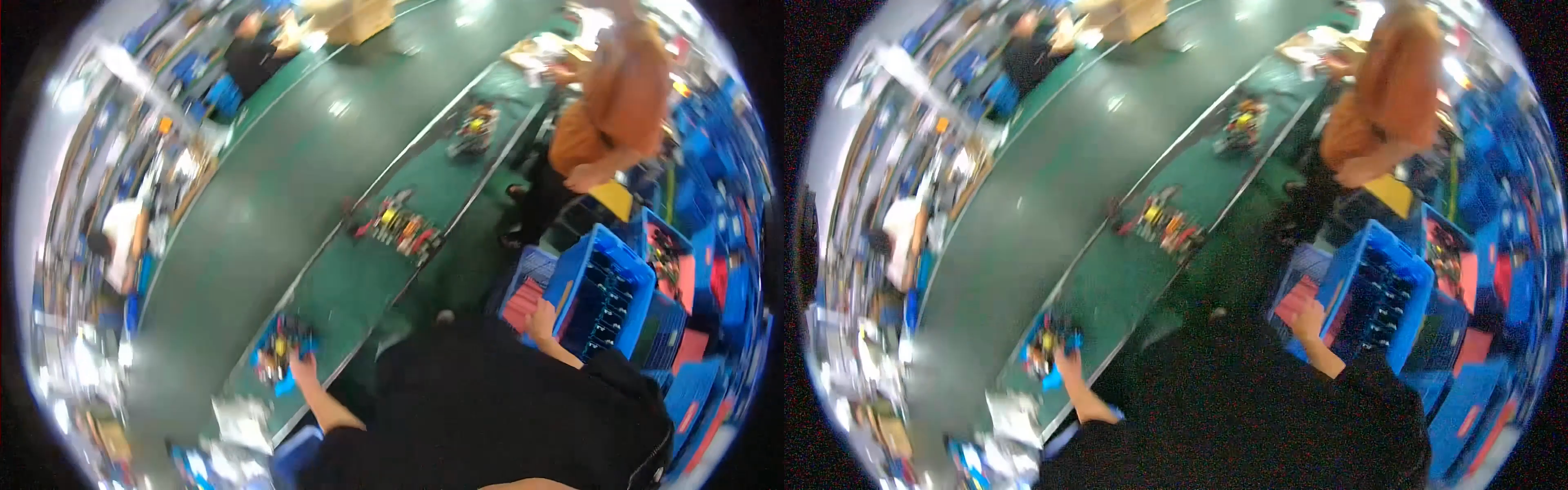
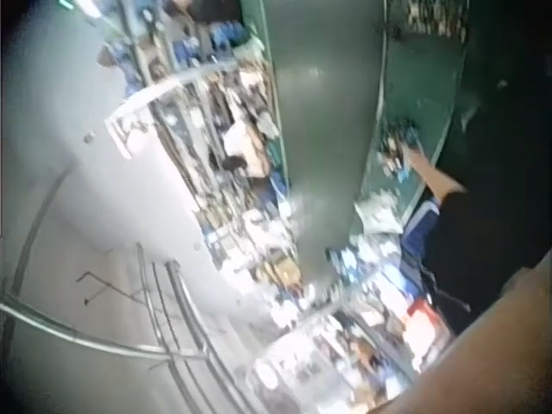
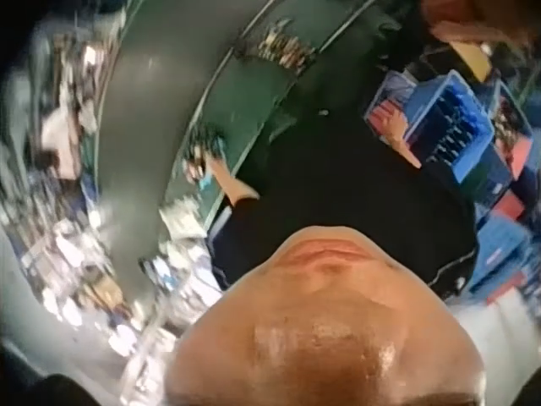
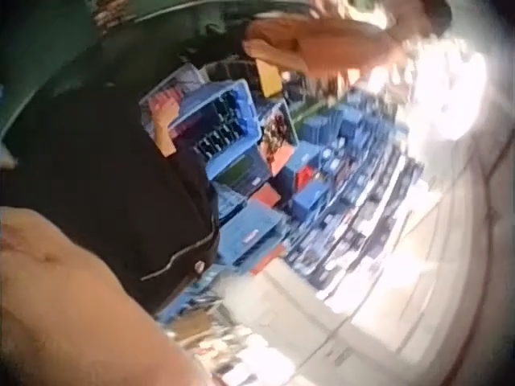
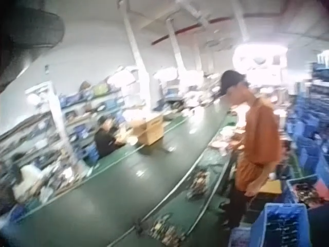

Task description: Applying sealant or glue to electronic components and assembling circuit boards into housings.

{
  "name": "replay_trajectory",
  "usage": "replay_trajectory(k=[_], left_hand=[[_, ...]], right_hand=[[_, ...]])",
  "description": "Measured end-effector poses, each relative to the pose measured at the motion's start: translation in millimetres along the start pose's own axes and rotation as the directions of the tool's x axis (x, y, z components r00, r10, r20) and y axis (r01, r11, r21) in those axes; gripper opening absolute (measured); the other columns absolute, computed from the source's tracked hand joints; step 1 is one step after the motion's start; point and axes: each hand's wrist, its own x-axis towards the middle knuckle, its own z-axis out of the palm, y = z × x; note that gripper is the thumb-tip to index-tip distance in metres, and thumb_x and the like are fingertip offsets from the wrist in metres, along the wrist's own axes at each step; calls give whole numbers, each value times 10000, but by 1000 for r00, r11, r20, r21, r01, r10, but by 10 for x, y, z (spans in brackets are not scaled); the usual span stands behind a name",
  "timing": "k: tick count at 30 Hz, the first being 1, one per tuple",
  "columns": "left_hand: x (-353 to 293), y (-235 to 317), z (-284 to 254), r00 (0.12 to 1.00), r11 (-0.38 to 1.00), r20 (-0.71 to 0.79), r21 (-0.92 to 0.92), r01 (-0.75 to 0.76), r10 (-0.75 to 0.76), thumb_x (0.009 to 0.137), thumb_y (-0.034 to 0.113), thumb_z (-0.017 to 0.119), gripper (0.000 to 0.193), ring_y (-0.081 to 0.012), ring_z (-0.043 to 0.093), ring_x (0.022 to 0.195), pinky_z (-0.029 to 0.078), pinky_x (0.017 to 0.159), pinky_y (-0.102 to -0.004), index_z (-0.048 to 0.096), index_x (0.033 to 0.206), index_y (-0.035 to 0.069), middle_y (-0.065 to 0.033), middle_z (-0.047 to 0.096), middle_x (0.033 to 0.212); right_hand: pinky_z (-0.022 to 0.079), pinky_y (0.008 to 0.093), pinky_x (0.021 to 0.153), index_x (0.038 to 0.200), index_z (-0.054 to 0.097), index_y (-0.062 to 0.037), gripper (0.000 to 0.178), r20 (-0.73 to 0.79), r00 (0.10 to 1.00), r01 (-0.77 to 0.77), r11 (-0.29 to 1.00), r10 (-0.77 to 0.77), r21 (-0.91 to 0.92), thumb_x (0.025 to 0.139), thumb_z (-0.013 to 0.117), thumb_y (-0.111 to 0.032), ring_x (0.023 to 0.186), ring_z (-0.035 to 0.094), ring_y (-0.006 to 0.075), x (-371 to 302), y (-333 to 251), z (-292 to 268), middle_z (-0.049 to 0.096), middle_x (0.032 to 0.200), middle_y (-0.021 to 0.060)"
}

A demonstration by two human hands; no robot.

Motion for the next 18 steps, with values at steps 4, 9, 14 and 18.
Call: replay_trajectory(k=[4, 9, 14, 18], left_hand=[[613, -131, 201, 939, 694, -124, -705, 145, -322, 793, 220, 540, 274, -226, 565, 811, 530, 730, -347, 582, 1013, 62, -105, 567, 905], [1382, 71, 135, 578, 16, 258, -905, 425, -774, 782, 221, 486, 235, -266, 622, 701, 546, 542, -315, 548, 937, 56, -112, 586, 861], [2199, -8, 63, 557, 14, 244, -908, 418, -794, 787, 205, 482, 227, -261, 601, 740, 555, 583, -323, 533, 908, 19, -128, 582, 864], [2742, -378, 3, 631, 70, 258, -892, 447, -732, 798, 148, 450, 260, -250, 559, 776, 543, 691, -366, 544, 1025, 64, -103, 562, 941]], right_hand=[[416, 443, 848, 1062, 544, 34, 413, -189, 979, 72, 997, -76, -26, 689, 594, -137, 959, 538, 377, -294, 289, 246, 581, 1010, 219], [403, 441, 858, 1147, 503, 43, 480, -221, 975, -15, 1000, 9, -24, 701, 582, -115, 978, 521, 377, -928, 340, 249, 562, 1042, 214], [398, 435, 843, 1140, 504, 41, 485, -195, 952, -236, 971, 236, 20, 690, 584, -120, 945, 521, 360, -1660, 175, 120, 561, 987, 200], [406, 421, 880, 1169, 473, 53, 505, -54, 835, -540, 835, 547, 106, 702, 579, -104, 987, 514, 360, -2110, -147, -118, 536, 1040, 205]])
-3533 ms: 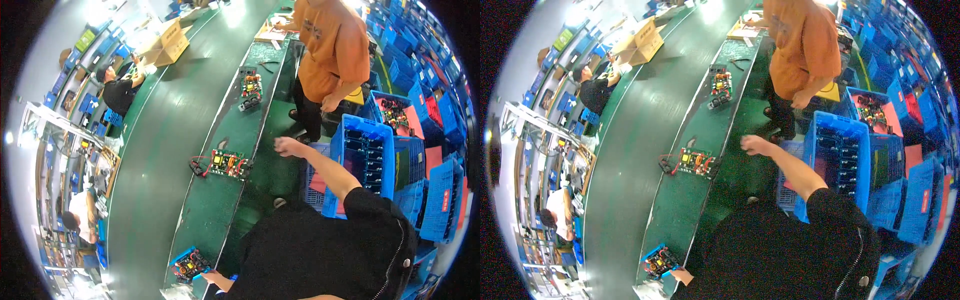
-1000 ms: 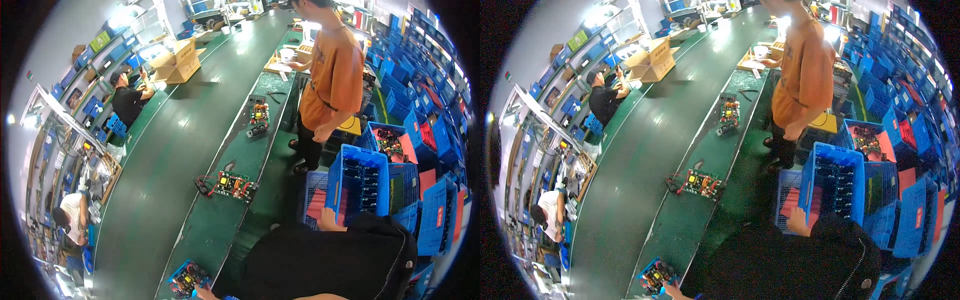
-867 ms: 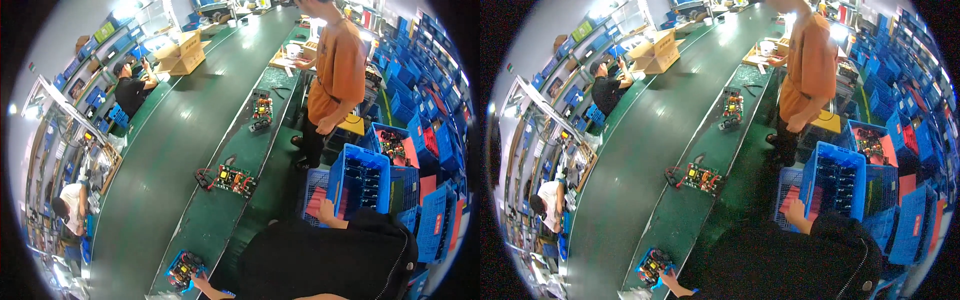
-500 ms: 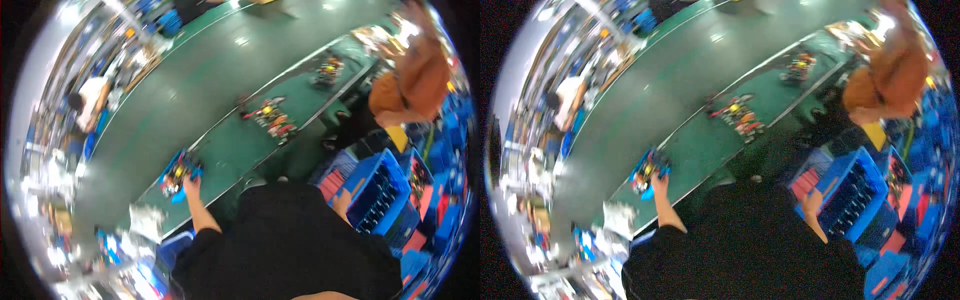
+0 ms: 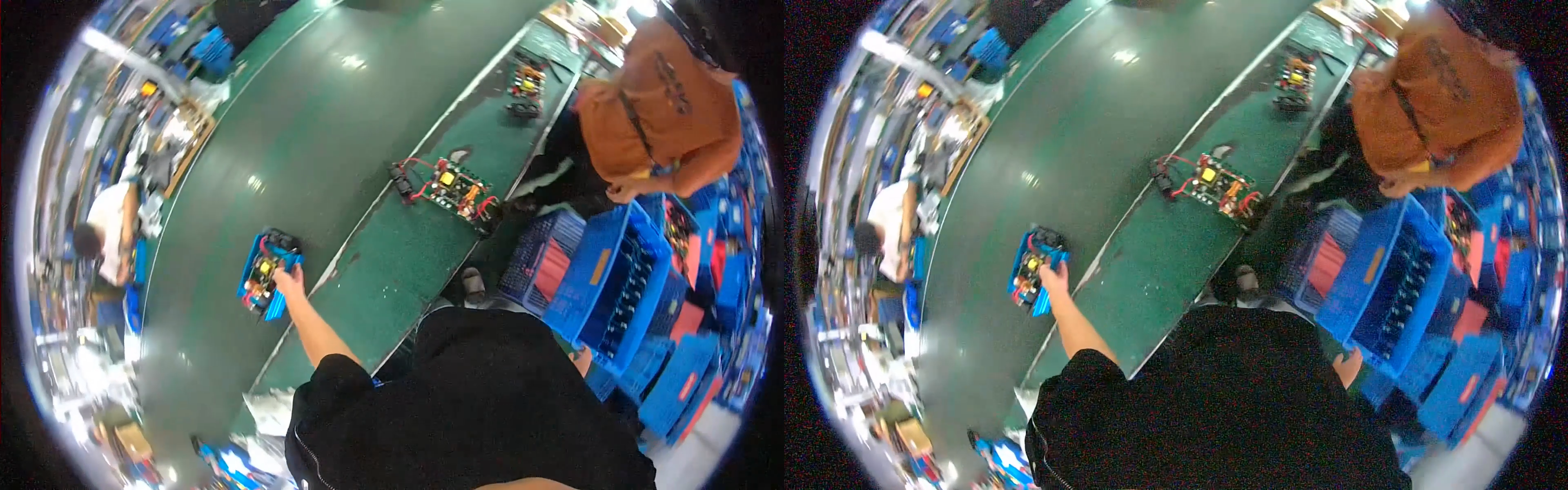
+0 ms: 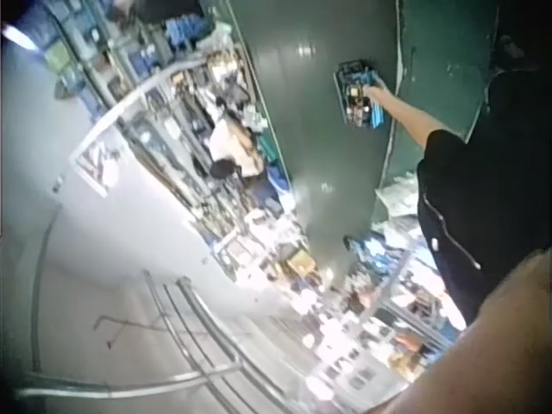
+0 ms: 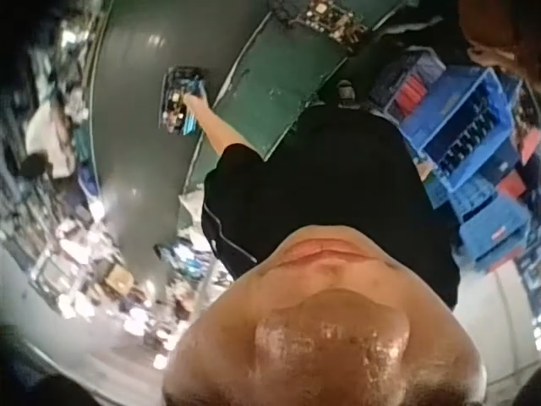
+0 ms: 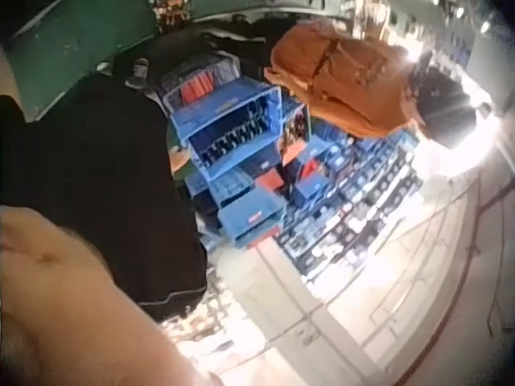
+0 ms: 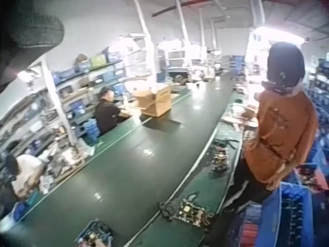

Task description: Applying sealant or glue to electronic components and assembling circuit boards into housings.

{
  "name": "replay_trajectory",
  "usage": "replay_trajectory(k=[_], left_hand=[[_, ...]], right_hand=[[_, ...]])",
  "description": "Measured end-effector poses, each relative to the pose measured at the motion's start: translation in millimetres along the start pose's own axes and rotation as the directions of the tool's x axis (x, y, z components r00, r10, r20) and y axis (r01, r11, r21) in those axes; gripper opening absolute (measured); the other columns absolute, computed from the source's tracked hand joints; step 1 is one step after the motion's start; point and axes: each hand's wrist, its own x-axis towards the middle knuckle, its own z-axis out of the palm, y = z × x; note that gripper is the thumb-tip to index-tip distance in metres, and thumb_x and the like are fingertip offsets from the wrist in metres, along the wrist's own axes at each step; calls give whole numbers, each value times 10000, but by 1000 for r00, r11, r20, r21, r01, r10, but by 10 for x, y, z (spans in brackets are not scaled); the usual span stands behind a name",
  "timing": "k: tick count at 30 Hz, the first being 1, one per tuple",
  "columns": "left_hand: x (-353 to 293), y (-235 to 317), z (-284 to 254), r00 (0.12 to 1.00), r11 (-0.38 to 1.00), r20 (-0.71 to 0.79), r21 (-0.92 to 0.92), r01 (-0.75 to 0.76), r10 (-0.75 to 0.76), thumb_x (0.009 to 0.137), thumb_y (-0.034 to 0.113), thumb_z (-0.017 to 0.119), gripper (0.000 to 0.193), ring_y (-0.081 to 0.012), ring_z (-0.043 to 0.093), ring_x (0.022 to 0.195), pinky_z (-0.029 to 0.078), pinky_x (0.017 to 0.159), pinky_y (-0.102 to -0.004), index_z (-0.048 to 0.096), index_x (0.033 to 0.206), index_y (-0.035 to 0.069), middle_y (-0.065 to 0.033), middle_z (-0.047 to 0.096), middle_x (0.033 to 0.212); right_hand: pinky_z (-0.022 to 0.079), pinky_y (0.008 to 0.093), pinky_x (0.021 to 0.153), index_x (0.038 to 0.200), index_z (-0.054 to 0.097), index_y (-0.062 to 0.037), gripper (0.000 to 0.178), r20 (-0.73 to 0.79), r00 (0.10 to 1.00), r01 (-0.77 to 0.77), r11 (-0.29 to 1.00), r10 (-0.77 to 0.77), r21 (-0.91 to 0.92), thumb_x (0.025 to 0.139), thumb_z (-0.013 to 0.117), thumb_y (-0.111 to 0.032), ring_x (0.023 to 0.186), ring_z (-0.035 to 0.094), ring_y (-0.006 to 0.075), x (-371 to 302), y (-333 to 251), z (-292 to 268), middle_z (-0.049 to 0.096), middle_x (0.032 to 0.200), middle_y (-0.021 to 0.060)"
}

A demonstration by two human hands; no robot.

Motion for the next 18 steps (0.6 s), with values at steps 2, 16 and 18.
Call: replay_trajectory(k=[2, 16, 18], left_hand=[[342, 159, 121, 999, 1000, 30, 7, -26, 25, 834, 187, 465, 284, -288, 567, 746, 550, 636, -373, 571, 1040, 24, -146, 540, 891], [1205, 1216, -71, 501, -359, 553, 826, -435, 665, 811, 153, 430, 337, -381, 582, 909, 457, 799, -446, 575, 1048, -38, -238, 613, 977], [386, 671, 40, 487, -252, 519, 821, -512, 703, 802, 146, 435, 311, -381, 573, 894, 449, 790, -455, 590, 1001, -36, -230, 610, 933]], right_hand=[[409, 404, 876, 1166, 463, 61, 493, -77, 994, -73, 994, 79, 82, 715, 578, -99, 990, 514, 354, -271, -97, -120, 521, 1070, 213], [410, 429, 874, 1074, 504, -4, 393, -141, 955, -253, 965, 261, 70, 749, 555, -218, 1013, 507, 366, -1021, -486, -571, 540, 1038, 203], [460, 402, 798, 1025, 536, 4, 361, -147, 972, -193, 980, 183, -54, 725, 614, -182, 896, 575, 341, -1168, -362, -499, 594, 935, 191]])
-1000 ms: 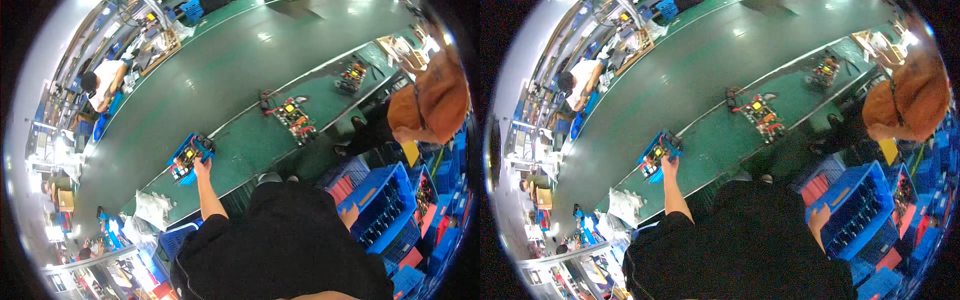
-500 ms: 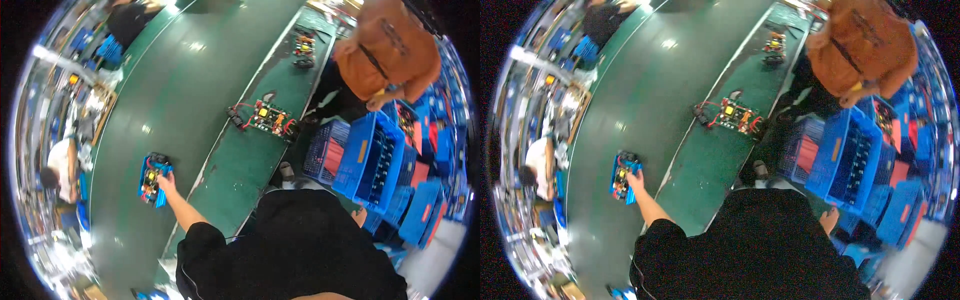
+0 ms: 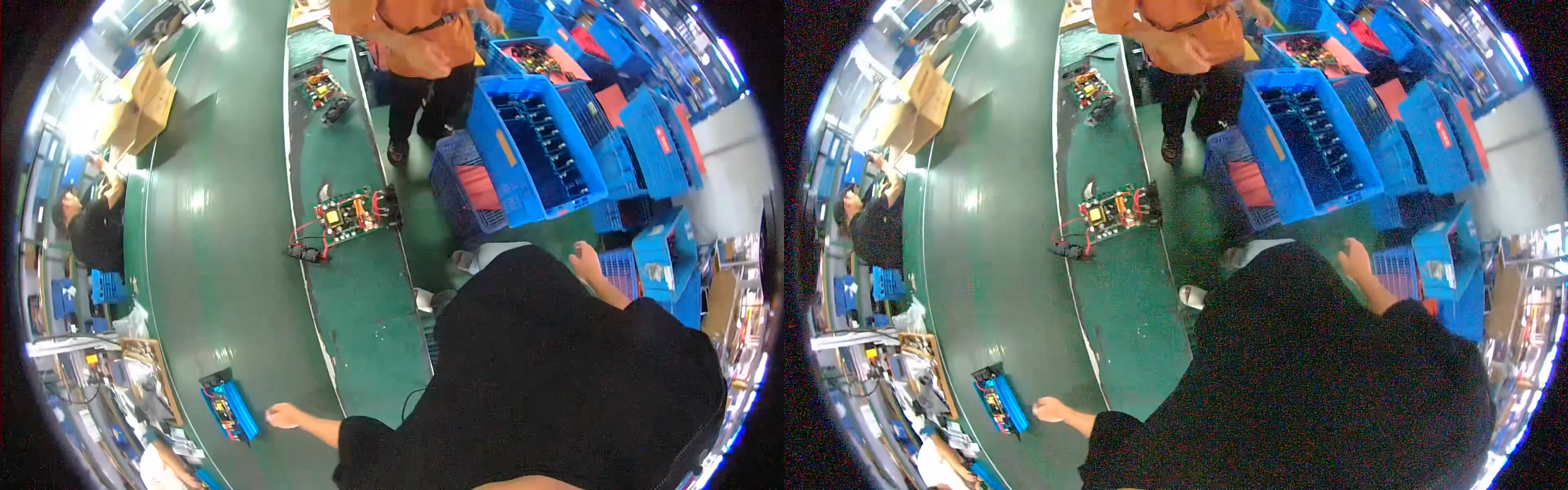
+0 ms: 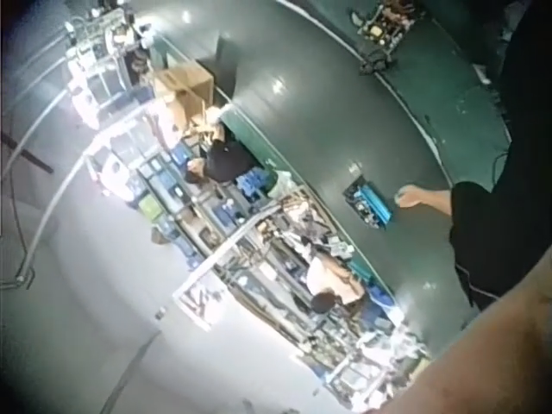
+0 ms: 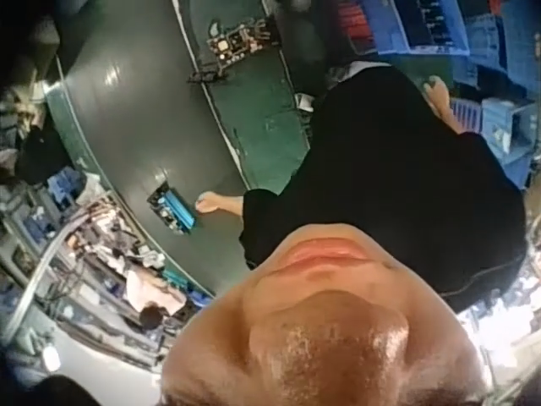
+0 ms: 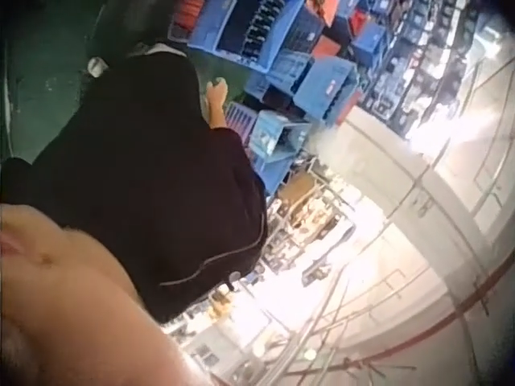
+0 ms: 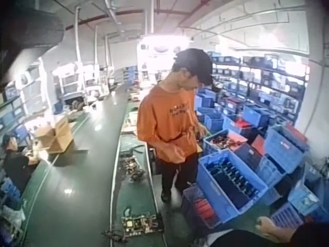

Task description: Applying sealant or glue to electronic components and assembling circuit boards into housings.

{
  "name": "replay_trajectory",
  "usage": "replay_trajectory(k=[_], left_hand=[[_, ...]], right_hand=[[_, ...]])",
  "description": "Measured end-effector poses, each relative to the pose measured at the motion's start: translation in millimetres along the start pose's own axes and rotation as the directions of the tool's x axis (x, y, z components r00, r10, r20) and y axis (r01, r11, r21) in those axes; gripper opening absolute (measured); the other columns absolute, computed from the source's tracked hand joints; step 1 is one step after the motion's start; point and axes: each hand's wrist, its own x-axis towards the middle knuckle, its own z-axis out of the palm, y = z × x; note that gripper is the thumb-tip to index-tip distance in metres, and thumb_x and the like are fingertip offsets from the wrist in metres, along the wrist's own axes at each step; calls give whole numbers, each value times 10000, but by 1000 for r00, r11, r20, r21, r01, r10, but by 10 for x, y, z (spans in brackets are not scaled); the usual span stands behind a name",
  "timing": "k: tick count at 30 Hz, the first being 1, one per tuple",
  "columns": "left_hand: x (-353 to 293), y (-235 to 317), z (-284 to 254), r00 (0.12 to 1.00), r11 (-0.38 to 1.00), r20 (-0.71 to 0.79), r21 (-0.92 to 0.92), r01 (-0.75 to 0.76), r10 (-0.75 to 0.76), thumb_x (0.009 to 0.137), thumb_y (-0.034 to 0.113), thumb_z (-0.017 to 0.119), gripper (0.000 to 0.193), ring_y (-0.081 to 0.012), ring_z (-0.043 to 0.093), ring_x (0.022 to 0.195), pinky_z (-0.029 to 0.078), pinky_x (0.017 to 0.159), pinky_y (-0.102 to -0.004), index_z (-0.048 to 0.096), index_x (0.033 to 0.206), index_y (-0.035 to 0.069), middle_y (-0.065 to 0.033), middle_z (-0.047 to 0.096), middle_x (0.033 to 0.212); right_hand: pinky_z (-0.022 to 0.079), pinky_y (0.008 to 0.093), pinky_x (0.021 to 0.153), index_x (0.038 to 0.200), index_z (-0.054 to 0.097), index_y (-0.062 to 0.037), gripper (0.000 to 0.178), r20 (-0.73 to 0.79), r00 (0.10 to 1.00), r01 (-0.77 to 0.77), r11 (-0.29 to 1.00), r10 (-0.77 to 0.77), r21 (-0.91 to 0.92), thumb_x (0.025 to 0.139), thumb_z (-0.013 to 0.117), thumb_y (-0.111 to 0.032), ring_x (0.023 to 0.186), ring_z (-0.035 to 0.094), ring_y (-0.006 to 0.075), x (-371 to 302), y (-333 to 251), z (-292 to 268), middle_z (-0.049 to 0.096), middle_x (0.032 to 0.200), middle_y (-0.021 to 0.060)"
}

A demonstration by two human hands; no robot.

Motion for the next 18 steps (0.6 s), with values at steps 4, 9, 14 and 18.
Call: replay_trajectory(k=[4, 9, 14, 18], left_hand=[[-1113, 770, -327, 986, 981, -92, -122, -150, 139, 798, 120, 450, 222, -352, 550, 842, 425, 785, -454, 598, 856, -34, -188, 585, 849], [-2413, 2166, -448, 946, 858, 89, -454, -239, 311, 757, 111, 531, 135, -334, 539, 811, 422, 765, -425, 579, 814, -1, -157, 565, 835], [-2982, 3217, -615, 646, 502, 205, -805, -317, 736, 668, 27, 574, 114, -279, 508, 758, 419, 702, -385, 570, 779, 56, -104, 538, 784], [-2892, 3640, -603, 579, 432, 143, -809, -398, 802, 659, 6, 578, 129, -271, 499, 731, 419, 663, -380, 566, 772, 66, -96, 527, 741]], right_hand=[[464, 424, 752, 919, 559, -15, 287, 138, 977, -163, 987, 162, -4, 721, 594, -221, 860, 578, 376, -50, 124, 93, 602, 914, 206], [468, 451, 649, 792, 585, -27, 169, 235, 972, 23, 991, 8, -128, 744, 539, -182, 774, 587, 375, -51, 709, 326, 615, 863, 185], [479, 447, 642, 697, 579, -20, 158, 122, 992, 35, 997, -27, -69, 752, 507, -149, 701, 593, 368, 361, -41, 139, 616, 732, 168], [487, 363, 655, 840, 647, -50, 202, 24, 884, 465, 874, -466, -145, 799, 538, -216, 706, 630, 295, 1344, 33, 525, 635, 755, 161]])
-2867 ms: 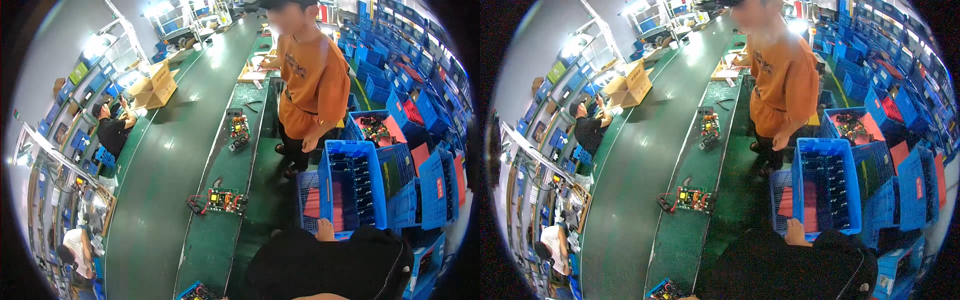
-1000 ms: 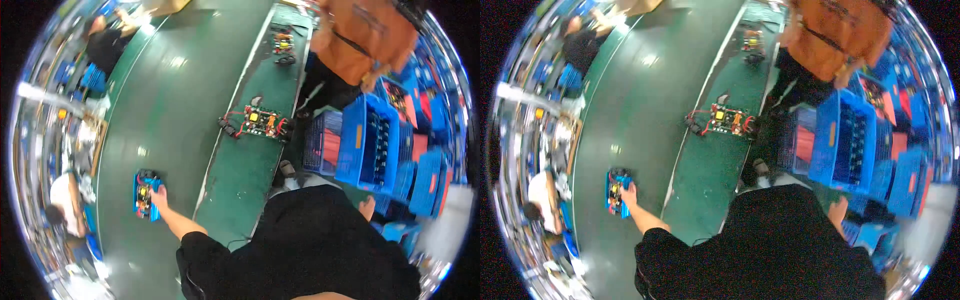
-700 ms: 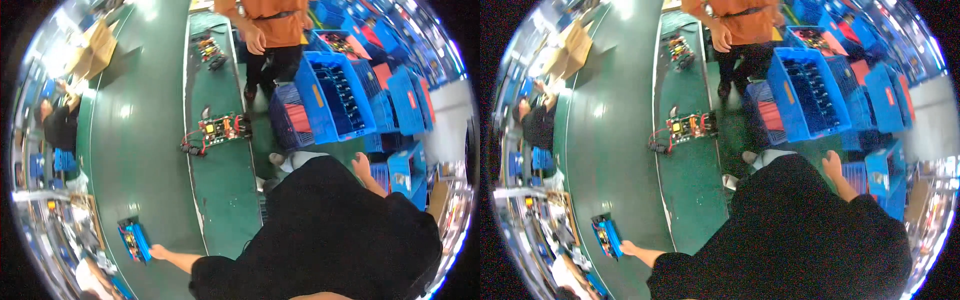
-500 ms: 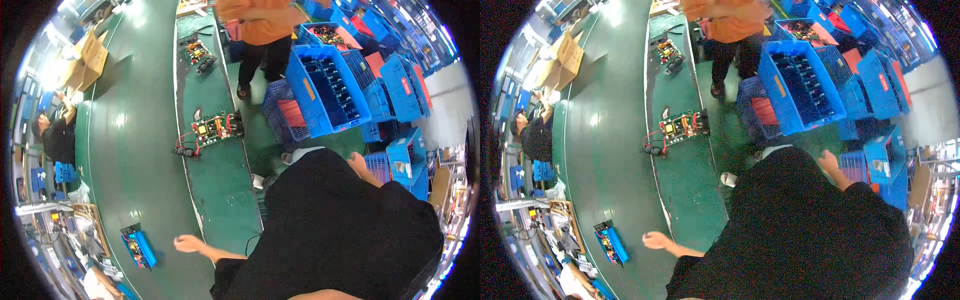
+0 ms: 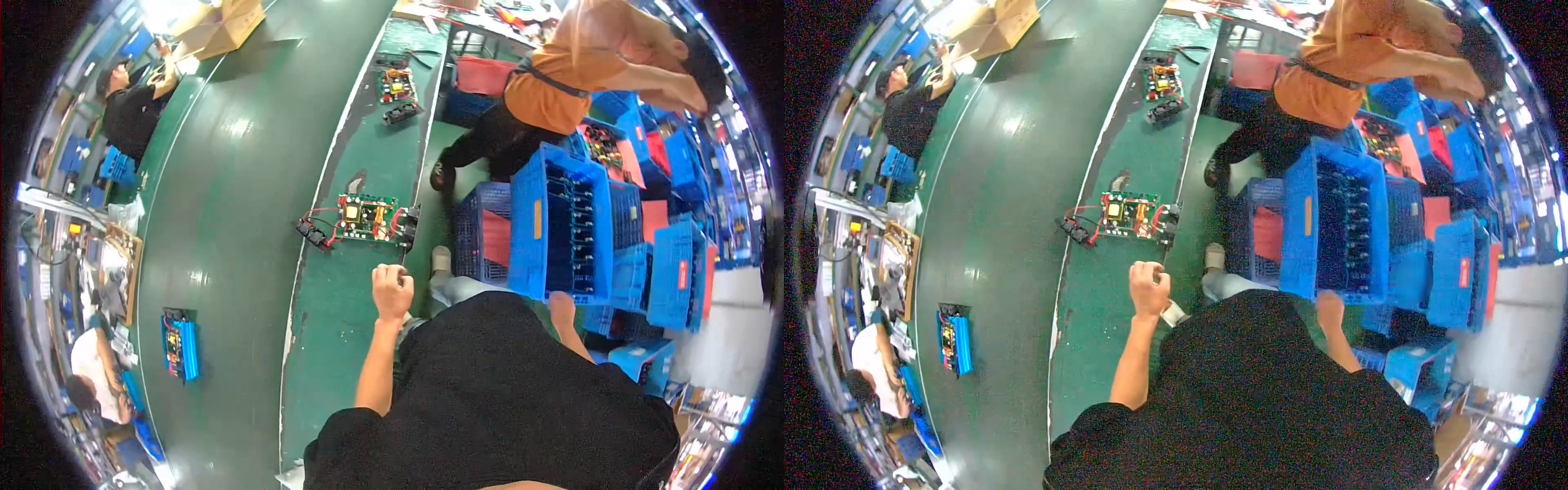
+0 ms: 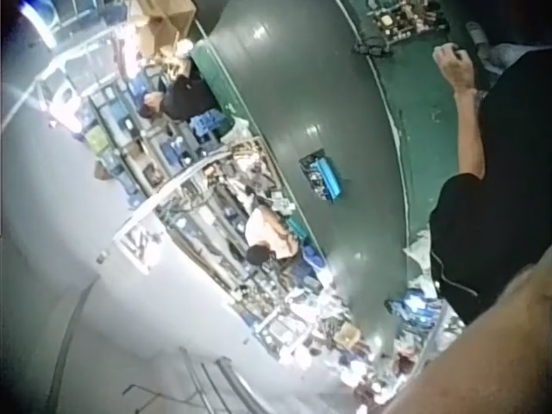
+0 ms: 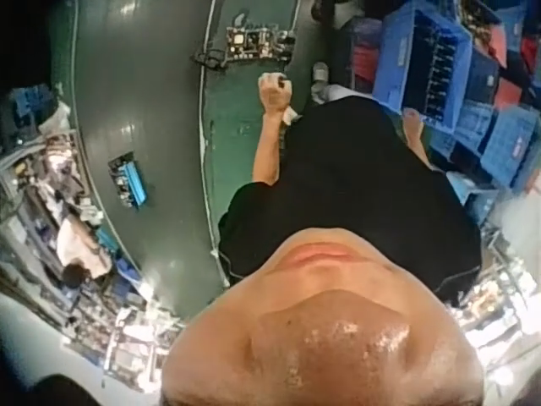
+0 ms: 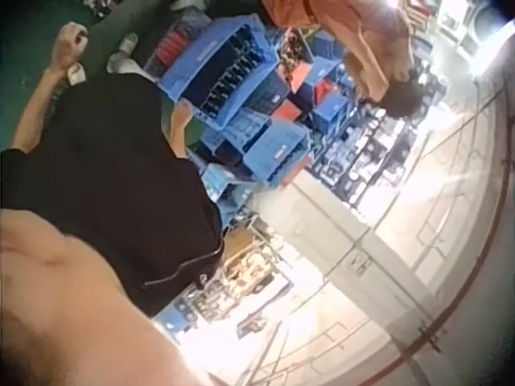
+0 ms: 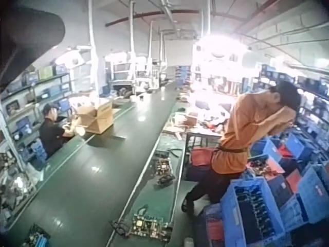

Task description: Applying sealant or glue to electronic components and assembling circuit boards into housings.

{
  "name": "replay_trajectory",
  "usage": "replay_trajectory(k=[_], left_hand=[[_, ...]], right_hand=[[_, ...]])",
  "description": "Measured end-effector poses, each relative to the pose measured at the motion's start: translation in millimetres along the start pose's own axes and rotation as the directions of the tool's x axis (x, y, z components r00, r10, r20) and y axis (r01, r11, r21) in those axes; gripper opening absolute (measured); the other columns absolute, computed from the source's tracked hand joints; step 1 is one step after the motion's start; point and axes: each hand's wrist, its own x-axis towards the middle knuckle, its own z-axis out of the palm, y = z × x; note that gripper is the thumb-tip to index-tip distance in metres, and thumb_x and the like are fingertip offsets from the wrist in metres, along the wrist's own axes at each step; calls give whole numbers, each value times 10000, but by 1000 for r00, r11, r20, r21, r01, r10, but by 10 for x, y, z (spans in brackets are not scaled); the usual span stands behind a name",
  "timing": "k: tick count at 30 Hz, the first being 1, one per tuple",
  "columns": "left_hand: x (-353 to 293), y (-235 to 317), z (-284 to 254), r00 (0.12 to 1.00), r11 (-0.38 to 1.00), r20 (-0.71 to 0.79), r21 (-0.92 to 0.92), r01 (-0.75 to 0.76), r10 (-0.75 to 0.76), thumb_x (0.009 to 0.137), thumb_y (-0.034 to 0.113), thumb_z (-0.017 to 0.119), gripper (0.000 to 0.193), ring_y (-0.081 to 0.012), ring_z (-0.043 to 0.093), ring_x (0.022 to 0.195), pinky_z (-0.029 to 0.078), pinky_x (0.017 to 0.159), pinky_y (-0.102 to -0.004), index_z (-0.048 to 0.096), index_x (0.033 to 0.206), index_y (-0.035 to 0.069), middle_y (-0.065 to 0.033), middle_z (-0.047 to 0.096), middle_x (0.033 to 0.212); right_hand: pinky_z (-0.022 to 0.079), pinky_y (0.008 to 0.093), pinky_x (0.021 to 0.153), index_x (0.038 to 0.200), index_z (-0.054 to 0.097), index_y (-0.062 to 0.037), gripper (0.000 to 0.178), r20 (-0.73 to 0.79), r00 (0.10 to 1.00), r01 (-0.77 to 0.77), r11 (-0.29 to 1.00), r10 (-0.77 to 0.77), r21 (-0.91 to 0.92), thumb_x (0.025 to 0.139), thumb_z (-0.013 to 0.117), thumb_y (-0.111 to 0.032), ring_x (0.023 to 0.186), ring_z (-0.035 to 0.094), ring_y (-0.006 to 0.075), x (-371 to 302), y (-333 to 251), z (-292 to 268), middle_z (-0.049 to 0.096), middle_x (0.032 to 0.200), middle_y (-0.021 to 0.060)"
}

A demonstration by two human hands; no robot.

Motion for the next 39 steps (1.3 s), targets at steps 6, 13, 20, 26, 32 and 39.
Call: replay_trajectory(k=[6, 13, 20, 26, 32, 39], left_hand=[[183, -522, -208, 922, 901, -158, 207, 381, -353, 706, 45, 594, 79, -259, 543, 678, 451, 645, -363, 598, 785, 44, -101, 567, 757], [-353, -773, -300, 624, 570, -286, 254, 781, -727, 802, 252, 617, 264, -283, 616, 730, 482, 700, -375, 604, 821, -11, -144, 641, 790], [-496, -651, 324, 602, 326, -446, 551, 768, -662, 887, 274, 474, 304, -350, 509, 828, 389, 789, -447, 512, 838, -24, -190, 524, 845], [-231, -669, 574, 495, 29, -593, 622, 783, -636, 896, 241, 432, 254, -343, 464, 844, 372, 761, -439, 465, 841, -5, -181, 462, 856], [-190, -663, 609, 297, -142, -708, 490, 860, -640, 908, 252, 425, 257, -345, 464, 840, 377, 761, -443, 446, 823, 10, -166, 452, 853], [-43, -652, 677, -113, -265, -745, 88, 960, -658, 882, 276, 455, 330, -393, 491, 899, 384, 816, -486, 489, 867, -52, -235, 507, 918]], right_hand=[[474, 301, 646, 883, 639, 3, 223, 62, 981, -181, 771, 182, 611, 784, 590, -191, 685, 617, 187, 1853, -850, 232, 649, 751, 117], [487, 295, 674, 917, 630, 17, 252, 276, 952, -119, 668, -134, 735, 778, 605, -192, 722, 619, 166, 3713, -1944, 336, 657, 794, 115], [486, 292, 699, 947, 623, 19, 253, 249, 939, -59, 603, -236, 796, 789, 588, -175, 750, 615, 158, 4589, -2736, 359, 661, 836, 93], [487, 284, 686, 1086, 523, 31, 339, 212, 955, -22, 661, -209, 750, 776, 588, -90, 726, 598, 149, 5361, -2429, 644, 636, 833, 95], [478, 286, 704, 1297, 362, 6, 567, -36, 999, 29, 709, -5, 705, 789, 580, -117, 791, 580, 174, 6565, -2923, -248, 610, 980, 129], [460, 347, 713, 955, 590, 39, 349, 151, 881, 316, 794, -449, 519, 770, 618, -255, 752, 593, 239, 7743, -2808, 417, 629, 837, 151]])
